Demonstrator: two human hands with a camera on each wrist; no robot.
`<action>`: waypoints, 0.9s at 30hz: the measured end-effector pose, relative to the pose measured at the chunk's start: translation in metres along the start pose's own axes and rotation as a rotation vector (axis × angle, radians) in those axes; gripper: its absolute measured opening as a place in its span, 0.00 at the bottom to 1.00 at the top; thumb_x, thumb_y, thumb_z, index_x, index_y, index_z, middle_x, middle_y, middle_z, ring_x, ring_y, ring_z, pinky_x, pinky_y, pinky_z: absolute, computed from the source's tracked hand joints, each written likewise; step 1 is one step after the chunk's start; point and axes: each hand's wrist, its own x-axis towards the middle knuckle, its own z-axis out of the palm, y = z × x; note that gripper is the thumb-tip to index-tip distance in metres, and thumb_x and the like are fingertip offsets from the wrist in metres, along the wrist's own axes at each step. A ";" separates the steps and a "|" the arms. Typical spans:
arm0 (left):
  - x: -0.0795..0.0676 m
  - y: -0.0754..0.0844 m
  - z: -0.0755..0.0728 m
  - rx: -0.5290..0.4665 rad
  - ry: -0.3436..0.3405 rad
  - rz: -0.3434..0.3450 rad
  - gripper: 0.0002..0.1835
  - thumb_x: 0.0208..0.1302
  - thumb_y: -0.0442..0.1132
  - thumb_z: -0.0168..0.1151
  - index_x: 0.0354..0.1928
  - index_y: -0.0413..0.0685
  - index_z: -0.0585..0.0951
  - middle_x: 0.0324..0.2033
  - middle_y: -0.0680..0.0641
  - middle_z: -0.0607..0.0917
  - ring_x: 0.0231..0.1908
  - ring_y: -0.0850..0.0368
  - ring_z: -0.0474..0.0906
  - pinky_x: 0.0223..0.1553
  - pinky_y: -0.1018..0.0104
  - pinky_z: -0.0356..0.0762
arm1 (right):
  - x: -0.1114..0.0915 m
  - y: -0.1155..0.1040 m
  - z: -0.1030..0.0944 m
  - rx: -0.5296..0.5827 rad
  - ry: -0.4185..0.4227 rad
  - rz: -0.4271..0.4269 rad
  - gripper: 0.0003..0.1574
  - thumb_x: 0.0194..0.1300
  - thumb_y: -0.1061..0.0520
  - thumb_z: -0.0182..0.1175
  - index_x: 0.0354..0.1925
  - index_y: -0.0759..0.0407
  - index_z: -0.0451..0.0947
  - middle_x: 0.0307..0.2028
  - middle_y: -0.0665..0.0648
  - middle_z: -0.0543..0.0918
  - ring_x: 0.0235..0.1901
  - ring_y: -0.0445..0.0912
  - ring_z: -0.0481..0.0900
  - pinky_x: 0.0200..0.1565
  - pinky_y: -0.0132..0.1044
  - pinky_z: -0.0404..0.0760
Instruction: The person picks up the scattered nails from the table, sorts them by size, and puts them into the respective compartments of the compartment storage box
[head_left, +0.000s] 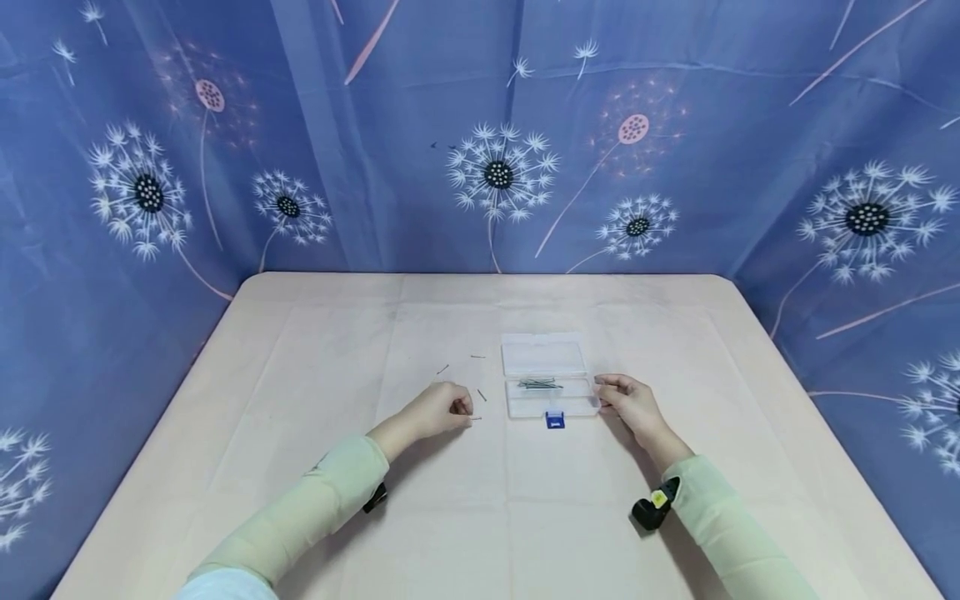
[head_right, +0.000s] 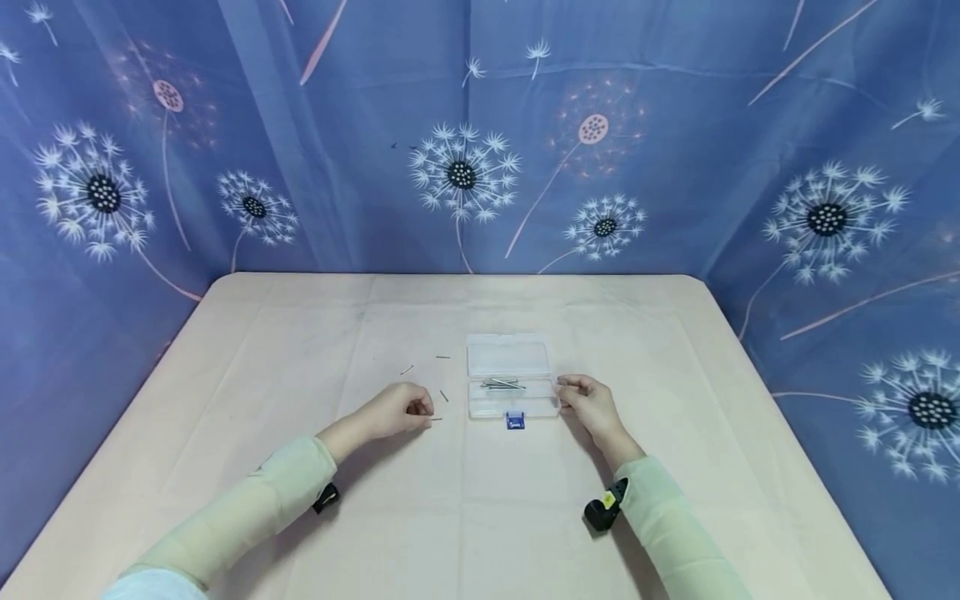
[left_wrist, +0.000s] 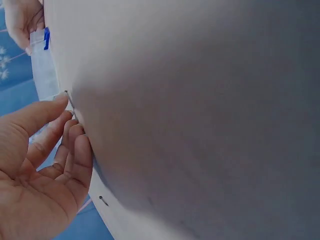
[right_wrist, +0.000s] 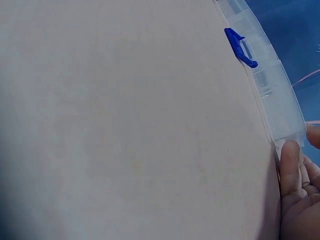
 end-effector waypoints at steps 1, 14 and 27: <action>0.000 0.000 0.001 0.008 0.010 0.006 0.03 0.55 0.31 0.67 0.29 0.42 0.80 0.26 0.51 0.81 0.29 0.63 0.74 0.36 0.73 0.75 | 0.000 -0.001 -0.001 0.005 -0.001 -0.006 0.28 0.66 0.61 0.55 0.59 0.76 0.65 0.31 0.45 0.79 0.29 0.33 0.76 0.34 0.23 0.80; -0.003 0.004 0.013 0.230 0.061 0.034 0.05 0.59 0.31 0.62 0.26 0.43 0.79 0.25 0.52 0.76 0.28 0.61 0.69 0.32 0.69 0.73 | -0.002 0.001 -0.001 0.026 -0.003 -0.005 0.27 0.66 0.63 0.55 0.59 0.77 0.65 0.30 0.45 0.79 0.29 0.33 0.76 0.34 0.23 0.80; -0.004 0.005 0.017 0.391 0.031 0.105 0.05 0.66 0.31 0.54 0.32 0.39 0.76 0.25 0.50 0.75 0.29 0.60 0.72 0.32 0.71 0.77 | -0.003 0.001 -0.002 0.003 -0.003 -0.031 0.26 0.67 0.62 0.54 0.59 0.76 0.66 0.30 0.45 0.79 0.29 0.33 0.75 0.34 0.23 0.80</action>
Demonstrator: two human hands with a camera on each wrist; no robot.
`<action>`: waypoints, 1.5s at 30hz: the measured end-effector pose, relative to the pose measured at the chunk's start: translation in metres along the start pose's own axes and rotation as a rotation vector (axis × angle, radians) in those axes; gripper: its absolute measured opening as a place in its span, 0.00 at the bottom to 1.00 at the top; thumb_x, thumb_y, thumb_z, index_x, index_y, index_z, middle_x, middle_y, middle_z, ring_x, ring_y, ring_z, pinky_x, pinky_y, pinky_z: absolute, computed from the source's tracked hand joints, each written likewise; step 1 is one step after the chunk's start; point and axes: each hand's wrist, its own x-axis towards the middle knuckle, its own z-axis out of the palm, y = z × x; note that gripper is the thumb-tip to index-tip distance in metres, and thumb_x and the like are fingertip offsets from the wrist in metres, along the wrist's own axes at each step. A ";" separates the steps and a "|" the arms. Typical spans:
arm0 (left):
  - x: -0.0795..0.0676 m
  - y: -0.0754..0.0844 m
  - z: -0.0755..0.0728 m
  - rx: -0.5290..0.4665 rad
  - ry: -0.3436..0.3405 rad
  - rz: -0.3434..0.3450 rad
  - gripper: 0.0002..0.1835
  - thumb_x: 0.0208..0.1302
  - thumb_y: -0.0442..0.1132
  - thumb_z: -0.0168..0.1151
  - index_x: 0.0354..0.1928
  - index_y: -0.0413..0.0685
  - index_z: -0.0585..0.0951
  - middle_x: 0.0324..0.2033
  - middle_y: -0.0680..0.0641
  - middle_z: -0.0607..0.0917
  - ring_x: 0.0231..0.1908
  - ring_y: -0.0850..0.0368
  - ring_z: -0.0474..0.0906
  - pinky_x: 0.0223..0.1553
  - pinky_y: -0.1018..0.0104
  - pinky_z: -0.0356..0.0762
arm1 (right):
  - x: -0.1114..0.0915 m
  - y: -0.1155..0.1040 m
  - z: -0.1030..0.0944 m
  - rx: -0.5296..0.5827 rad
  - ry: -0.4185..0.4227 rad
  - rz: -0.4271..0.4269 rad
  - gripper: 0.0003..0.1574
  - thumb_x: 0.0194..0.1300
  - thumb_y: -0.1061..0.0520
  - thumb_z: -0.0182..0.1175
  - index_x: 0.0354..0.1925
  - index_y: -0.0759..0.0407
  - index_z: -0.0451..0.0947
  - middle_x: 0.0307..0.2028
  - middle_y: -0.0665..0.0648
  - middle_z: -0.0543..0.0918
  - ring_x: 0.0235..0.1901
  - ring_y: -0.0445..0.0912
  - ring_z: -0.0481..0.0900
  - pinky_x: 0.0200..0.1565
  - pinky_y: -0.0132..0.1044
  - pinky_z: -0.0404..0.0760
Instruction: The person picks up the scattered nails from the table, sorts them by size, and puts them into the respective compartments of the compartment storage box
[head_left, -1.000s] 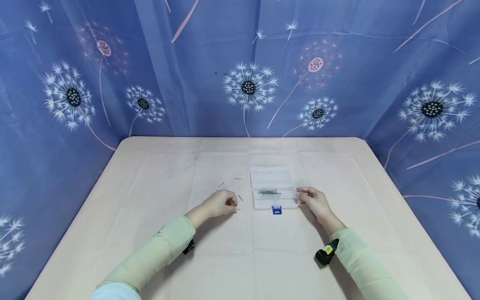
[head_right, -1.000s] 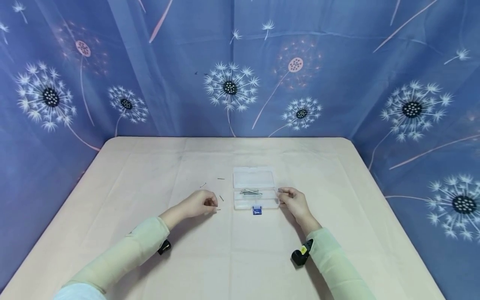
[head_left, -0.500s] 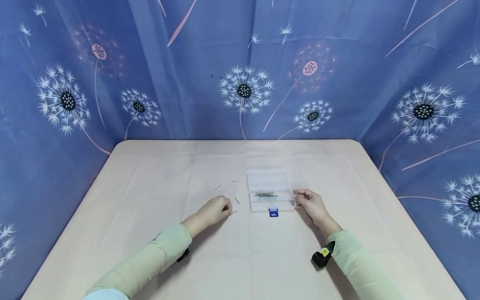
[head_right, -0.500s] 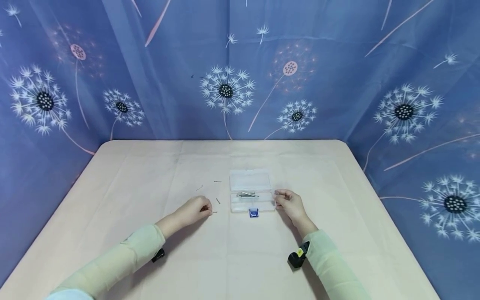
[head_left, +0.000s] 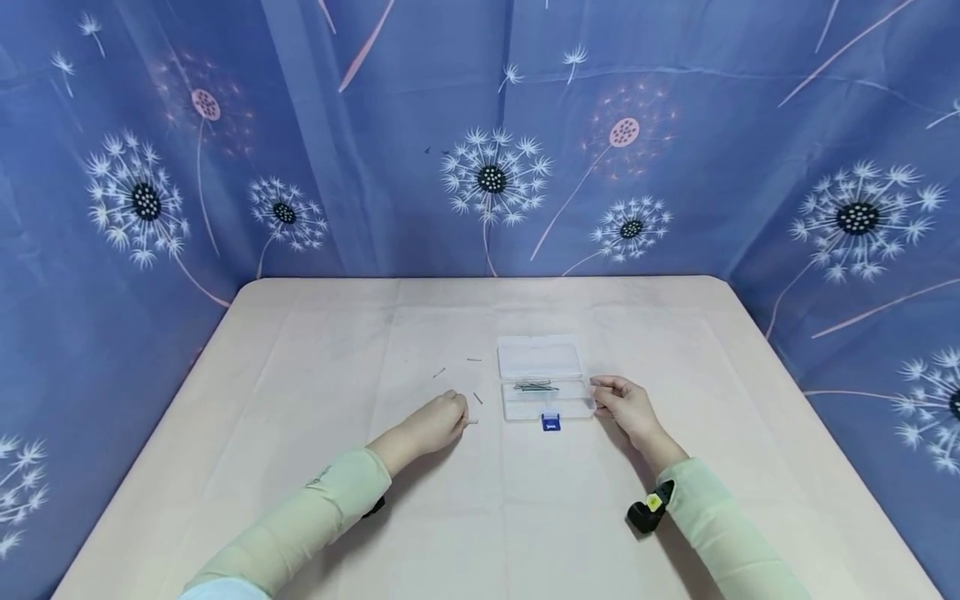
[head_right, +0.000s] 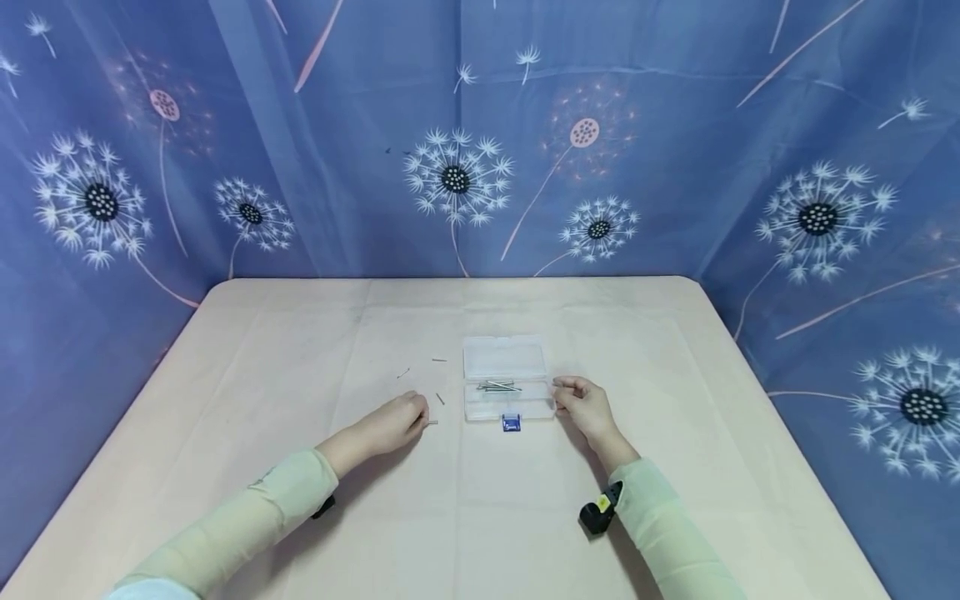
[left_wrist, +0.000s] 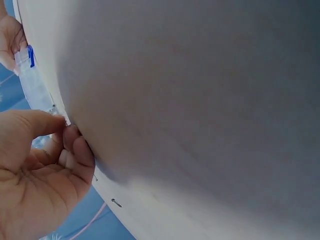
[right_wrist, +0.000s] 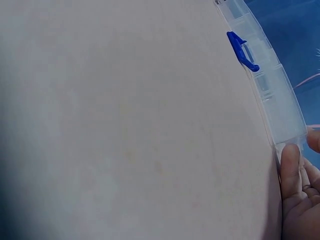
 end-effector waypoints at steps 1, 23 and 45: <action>0.000 0.000 0.000 -0.014 -0.001 -0.004 0.05 0.66 0.30 0.53 0.32 0.39 0.75 0.25 0.49 0.75 0.29 0.60 0.72 0.32 0.70 0.77 | 0.000 0.000 0.000 0.000 0.002 0.003 0.26 0.67 0.62 0.54 0.59 0.76 0.66 0.30 0.45 0.79 0.29 0.33 0.75 0.34 0.23 0.80; 0.022 0.015 -0.008 -0.552 0.120 -0.031 0.03 0.57 0.29 0.61 0.32 0.40 0.77 0.27 0.48 0.82 0.24 0.66 0.73 0.30 0.77 0.77 | 0.002 0.001 0.004 -0.017 0.019 0.009 0.25 0.68 0.60 0.53 0.58 0.75 0.67 0.29 0.44 0.77 0.28 0.33 0.74 0.34 0.23 0.80; 0.059 0.039 -0.010 -0.519 0.111 -0.069 0.04 0.57 0.29 0.62 0.33 0.42 0.77 0.32 0.46 0.83 0.34 0.58 0.78 0.40 0.76 0.77 | 0.001 0.008 0.002 0.086 -0.005 -0.126 0.24 0.62 0.56 0.60 0.49 0.74 0.74 0.29 0.46 0.80 0.27 0.35 0.77 0.30 0.24 0.80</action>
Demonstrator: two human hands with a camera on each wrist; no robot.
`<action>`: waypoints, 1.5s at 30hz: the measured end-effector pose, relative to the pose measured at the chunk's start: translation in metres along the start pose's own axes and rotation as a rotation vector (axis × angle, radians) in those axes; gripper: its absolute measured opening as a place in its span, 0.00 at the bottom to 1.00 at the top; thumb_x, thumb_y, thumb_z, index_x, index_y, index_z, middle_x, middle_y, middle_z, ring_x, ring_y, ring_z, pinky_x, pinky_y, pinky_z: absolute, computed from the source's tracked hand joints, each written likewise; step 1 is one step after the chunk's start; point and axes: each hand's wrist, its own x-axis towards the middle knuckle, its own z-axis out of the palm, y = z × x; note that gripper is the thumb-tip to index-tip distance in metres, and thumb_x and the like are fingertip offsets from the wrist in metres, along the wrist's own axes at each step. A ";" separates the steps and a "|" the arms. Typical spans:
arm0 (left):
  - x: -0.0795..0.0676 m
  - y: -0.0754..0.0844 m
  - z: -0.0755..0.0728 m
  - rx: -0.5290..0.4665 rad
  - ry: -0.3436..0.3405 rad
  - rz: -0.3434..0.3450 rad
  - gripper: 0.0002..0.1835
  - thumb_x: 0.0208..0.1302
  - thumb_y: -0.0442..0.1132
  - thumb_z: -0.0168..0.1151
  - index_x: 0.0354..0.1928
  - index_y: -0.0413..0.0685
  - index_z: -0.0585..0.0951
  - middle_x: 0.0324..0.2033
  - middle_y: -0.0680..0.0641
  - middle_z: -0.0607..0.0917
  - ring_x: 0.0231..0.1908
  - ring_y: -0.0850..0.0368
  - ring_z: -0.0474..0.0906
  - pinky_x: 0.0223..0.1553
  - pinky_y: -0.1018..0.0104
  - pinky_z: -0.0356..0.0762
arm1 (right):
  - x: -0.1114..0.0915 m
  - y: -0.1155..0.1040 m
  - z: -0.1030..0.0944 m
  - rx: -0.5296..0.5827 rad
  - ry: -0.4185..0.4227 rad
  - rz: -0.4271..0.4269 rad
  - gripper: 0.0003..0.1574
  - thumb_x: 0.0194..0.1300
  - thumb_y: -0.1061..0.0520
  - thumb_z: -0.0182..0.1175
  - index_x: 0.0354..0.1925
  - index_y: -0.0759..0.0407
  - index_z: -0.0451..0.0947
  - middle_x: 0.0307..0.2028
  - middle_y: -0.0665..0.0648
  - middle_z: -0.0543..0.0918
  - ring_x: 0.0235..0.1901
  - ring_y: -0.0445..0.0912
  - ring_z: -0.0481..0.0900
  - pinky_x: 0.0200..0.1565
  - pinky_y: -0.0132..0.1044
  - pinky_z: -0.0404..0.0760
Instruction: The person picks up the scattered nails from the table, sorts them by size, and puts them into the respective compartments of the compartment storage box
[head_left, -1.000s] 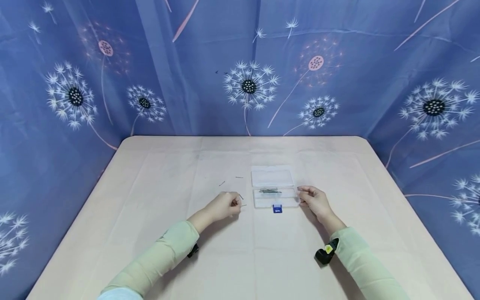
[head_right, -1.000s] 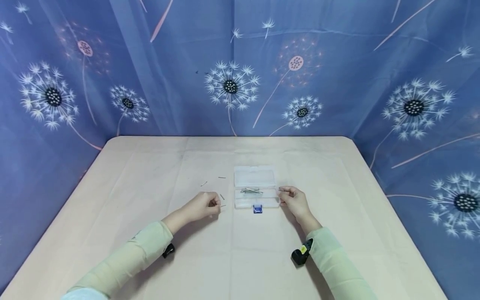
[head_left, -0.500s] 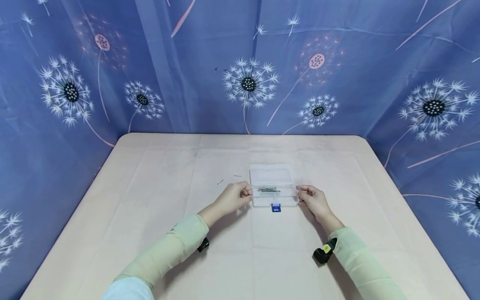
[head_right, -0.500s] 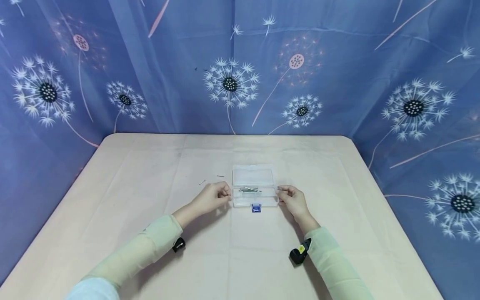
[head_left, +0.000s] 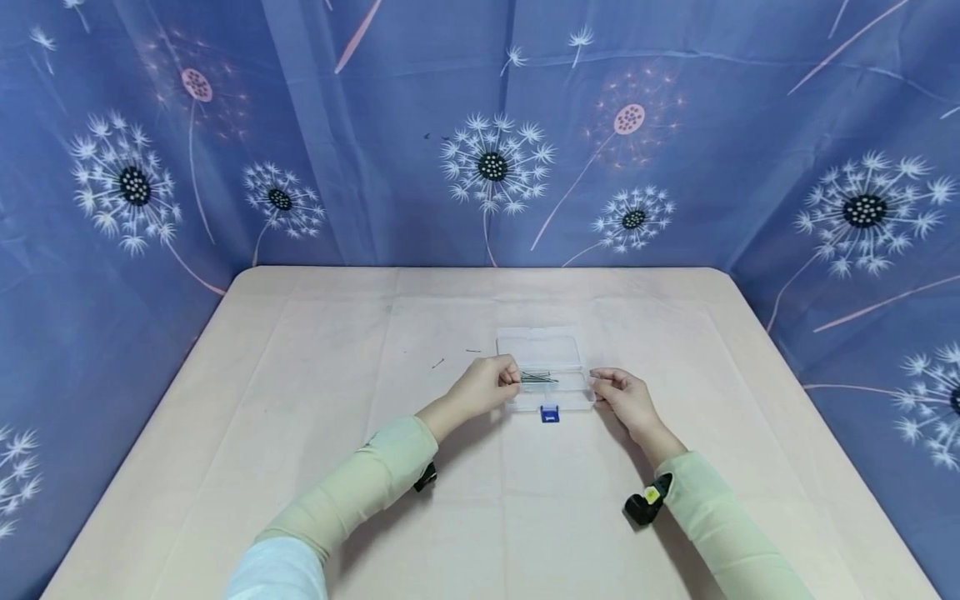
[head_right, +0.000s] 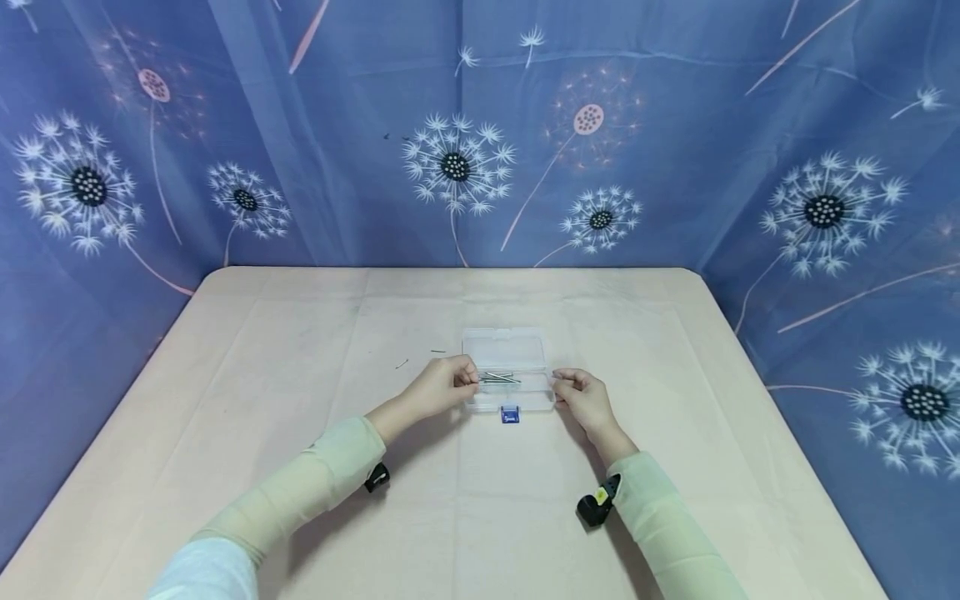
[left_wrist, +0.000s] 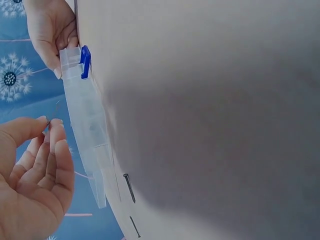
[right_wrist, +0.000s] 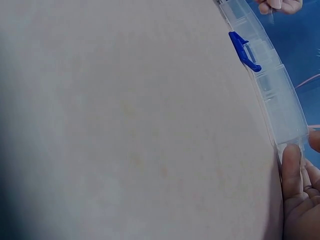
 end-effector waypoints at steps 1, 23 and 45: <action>0.000 0.000 0.000 -0.002 -0.003 -0.005 0.04 0.57 0.29 0.62 0.33 0.42 0.77 0.32 0.47 0.83 0.34 0.59 0.78 0.39 0.76 0.77 | 0.000 0.000 0.000 0.001 -0.008 -0.010 0.24 0.62 0.56 0.60 0.49 0.74 0.74 0.29 0.46 0.80 0.27 0.35 0.76 0.30 0.24 0.80; -0.014 -0.023 -0.024 0.078 0.011 0.035 0.08 0.56 0.29 0.64 0.39 0.37 0.79 0.37 0.44 0.83 0.37 0.54 0.80 0.42 0.68 0.79 | 0.004 -0.005 0.000 -0.118 0.038 0.109 0.24 0.67 0.61 0.54 0.57 0.77 0.68 0.29 0.46 0.78 0.28 0.33 0.74 0.32 0.23 0.80; -0.012 -0.052 -0.027 0.186 -0.056 -0.044 0.02 0.56 0.31 0.66 0.30 0.42 0.81 0.33 0.47 0.77 0.37 0.55 0.75 0.46 0.65 0.77 | 0.002 -0.004 0.002 -0.095 0.031 0.105 0.25 0.67 0.61 0.53 0.58 0.77 0.67 0.29 0.45 0.78 0.27 0.33 0.74 0.32 0.23 0.80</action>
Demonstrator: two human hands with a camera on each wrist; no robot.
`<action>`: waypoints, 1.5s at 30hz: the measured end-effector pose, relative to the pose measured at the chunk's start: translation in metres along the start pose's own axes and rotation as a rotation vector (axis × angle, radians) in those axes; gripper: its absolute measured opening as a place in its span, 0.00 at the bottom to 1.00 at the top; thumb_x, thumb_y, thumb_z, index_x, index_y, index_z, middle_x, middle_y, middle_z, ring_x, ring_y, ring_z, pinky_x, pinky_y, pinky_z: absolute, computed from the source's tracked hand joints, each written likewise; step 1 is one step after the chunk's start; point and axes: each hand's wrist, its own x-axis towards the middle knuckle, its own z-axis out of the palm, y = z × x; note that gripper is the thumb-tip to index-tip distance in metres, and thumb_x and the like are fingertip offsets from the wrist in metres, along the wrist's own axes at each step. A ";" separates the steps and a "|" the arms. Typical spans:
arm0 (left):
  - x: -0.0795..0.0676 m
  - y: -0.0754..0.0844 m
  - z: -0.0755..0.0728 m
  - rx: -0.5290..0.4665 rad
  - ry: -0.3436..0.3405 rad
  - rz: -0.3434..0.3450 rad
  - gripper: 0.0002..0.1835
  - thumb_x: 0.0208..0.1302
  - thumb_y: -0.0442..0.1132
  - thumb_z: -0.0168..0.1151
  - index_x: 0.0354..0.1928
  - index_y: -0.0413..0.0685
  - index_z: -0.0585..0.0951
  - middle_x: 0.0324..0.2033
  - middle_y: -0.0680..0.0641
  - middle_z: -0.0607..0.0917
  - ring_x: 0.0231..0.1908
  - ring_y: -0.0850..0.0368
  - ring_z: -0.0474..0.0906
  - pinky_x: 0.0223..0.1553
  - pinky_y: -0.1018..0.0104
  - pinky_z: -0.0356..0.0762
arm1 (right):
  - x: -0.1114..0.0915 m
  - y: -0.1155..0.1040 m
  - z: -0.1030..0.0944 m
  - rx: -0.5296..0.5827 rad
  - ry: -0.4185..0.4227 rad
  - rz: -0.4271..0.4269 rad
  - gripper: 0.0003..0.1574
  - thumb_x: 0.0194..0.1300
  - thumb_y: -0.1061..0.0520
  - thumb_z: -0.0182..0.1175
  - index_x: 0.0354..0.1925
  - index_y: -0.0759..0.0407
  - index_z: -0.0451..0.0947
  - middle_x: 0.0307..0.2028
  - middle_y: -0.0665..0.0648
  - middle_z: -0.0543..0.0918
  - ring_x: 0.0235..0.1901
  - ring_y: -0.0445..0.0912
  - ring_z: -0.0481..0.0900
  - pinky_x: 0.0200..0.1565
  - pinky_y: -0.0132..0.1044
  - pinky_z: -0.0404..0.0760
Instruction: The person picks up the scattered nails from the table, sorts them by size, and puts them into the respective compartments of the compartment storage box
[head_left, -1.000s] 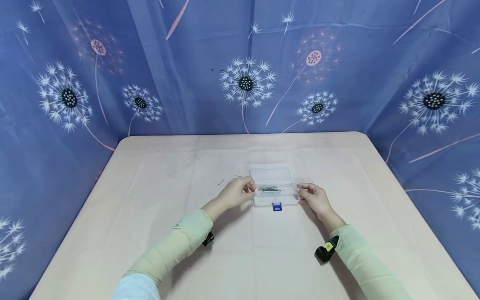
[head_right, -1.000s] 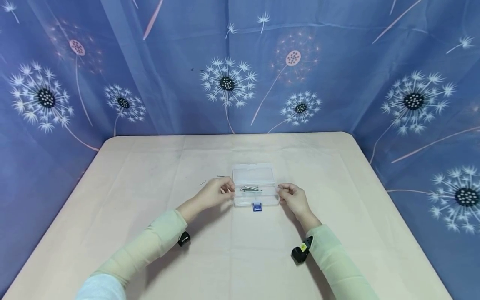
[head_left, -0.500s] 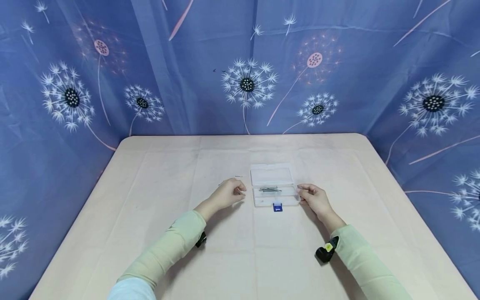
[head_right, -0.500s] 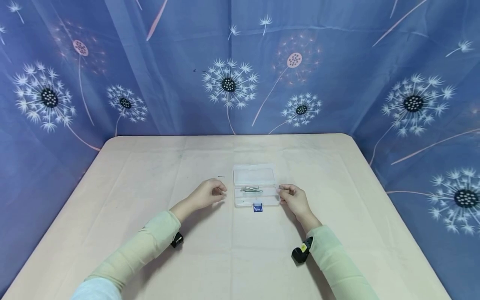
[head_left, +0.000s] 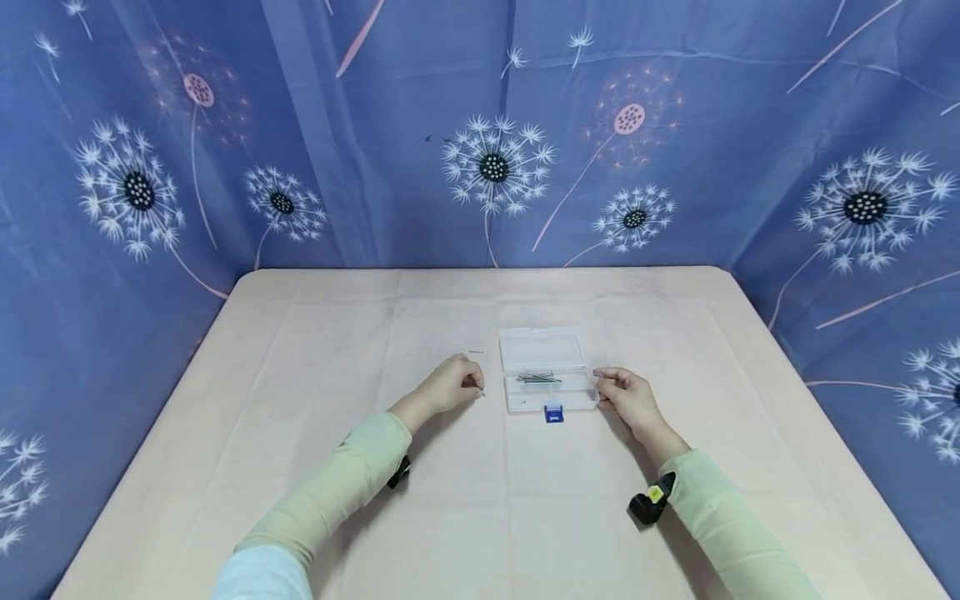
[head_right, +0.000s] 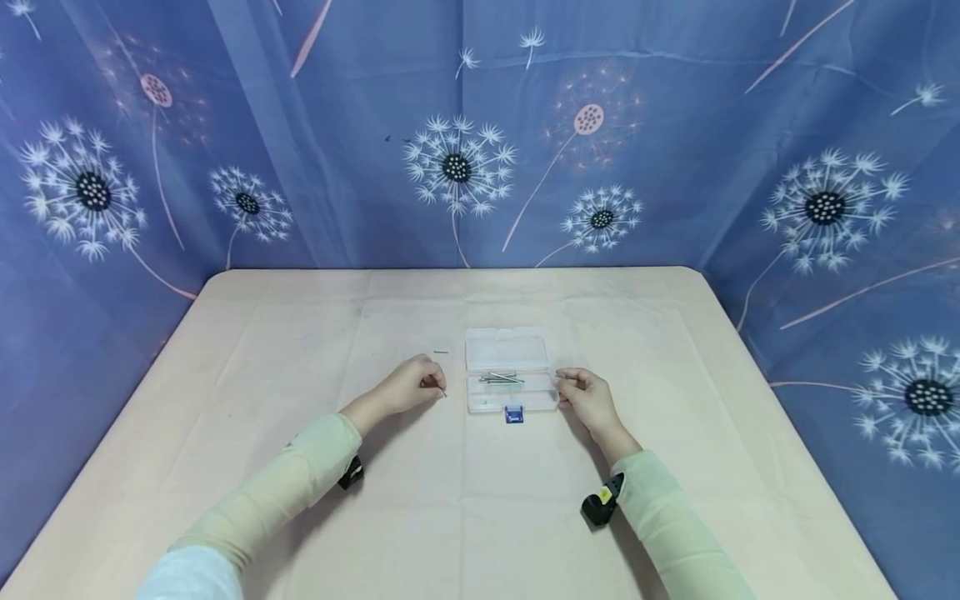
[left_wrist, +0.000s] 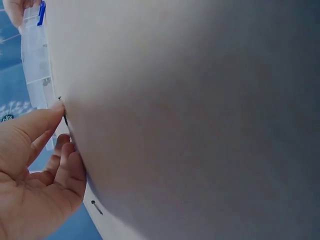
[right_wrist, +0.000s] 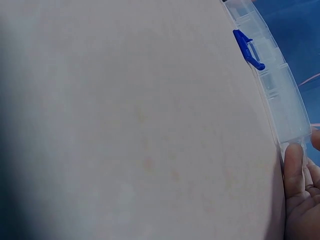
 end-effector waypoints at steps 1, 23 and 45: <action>0.000 0.000 0.000 0.010 0.002 -0.004 0.03 0.56 0.31 0.66 0.29 0.43 0.80 0.32 0.48 0.76 0.37 0.56 0.74 0.45 0.64 0.76 | 0.000 0.000 0.000 -0.003 0.000 0.000 0.25 0.68 0.61 0.53 0.58 0.77 0.67 0.29 0.45 0.78 0.27 0.33 0.74 0.32 0.23 0.80; -0.005 0.009 -0.001 0.238 -0.017 0.005 0.04 0.67 0.35 0.55 0.34 0.43 0.77 0.31 0.48 0.79 0.36 0.56 0.76 0.43 0.64 0.78 | 0.001 -0.006 0.002 -0.018 -0.001 0.013 0.24 0.67 0.62 0.53 0.57 0.76 0.67 0.28 0.45 0.77 0.27 0.33 0.73 0.32 0.23 0.79; 0.002 0.035 0.003 -0.157 0.128 0.033 0.05 0.60 0.29 0.61 0.39 0.37 0.78 0.32 0.44 0.84 0.36 0.53 0.81 0.41 0.68 0.80 | 0.003 0.001 0.002 -0.027 0.021 0.032 0.24 0.68 0.59 0.54 0.56 0.74 0.69 0.28 0.46 0.76 0.27 0.34 0.73 0.31 0.23 0.79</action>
